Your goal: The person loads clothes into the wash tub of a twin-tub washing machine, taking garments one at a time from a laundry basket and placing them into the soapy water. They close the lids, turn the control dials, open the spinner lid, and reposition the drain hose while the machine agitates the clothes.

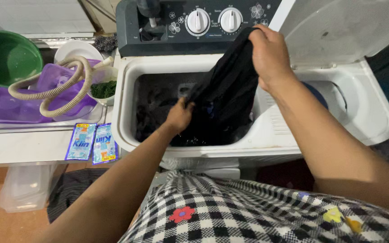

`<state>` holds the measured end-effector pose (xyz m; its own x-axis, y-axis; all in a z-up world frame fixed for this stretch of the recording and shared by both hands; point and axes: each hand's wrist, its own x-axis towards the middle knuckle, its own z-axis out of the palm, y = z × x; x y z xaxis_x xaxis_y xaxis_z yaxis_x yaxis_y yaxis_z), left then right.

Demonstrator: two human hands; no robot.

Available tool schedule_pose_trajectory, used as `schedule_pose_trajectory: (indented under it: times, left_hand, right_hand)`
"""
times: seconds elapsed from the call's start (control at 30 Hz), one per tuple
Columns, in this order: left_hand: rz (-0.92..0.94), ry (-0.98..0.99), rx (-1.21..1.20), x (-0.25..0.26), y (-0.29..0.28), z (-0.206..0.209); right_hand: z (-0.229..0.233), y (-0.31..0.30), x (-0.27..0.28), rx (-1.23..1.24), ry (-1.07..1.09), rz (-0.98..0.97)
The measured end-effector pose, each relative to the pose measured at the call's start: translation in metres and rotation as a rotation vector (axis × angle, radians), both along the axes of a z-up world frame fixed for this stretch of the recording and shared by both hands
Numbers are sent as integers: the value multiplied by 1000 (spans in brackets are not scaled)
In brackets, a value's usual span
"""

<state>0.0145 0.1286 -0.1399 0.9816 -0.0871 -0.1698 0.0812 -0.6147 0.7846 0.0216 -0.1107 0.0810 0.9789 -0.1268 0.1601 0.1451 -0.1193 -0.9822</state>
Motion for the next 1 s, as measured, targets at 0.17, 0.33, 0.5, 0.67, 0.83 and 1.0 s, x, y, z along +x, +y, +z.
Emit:
schedule_pose_trajectory:
  times: [0.17, 0.33, 0.5, 0.67, 0.83, 1.0]
  left_hand:
    - [280, -2, -99, 25, 20, 9]
    - [290, 49, 113, 24, 62, -31]
    - [-42, 174, 153, -3, 71, -45]
    - [-78, 271, -144, -20, 77, 6]
    - [178, 374, -679, -16, 107, 65]
    - [344, 295, -1119, 5, 140, 108]
  right_hand:
    - [-36, -25, 28, -452, -27, -30]
    - [-123, -28, 35, -990, 289, 199]
    - [-209, -20, 33, -995, 528, 317]
    - [-260, -23, 35, -1085, 728, 224]
    - [-269, -17, 42, -1334, 684, 376]
    - [-257, 16, 22, -1143, 373, 257]
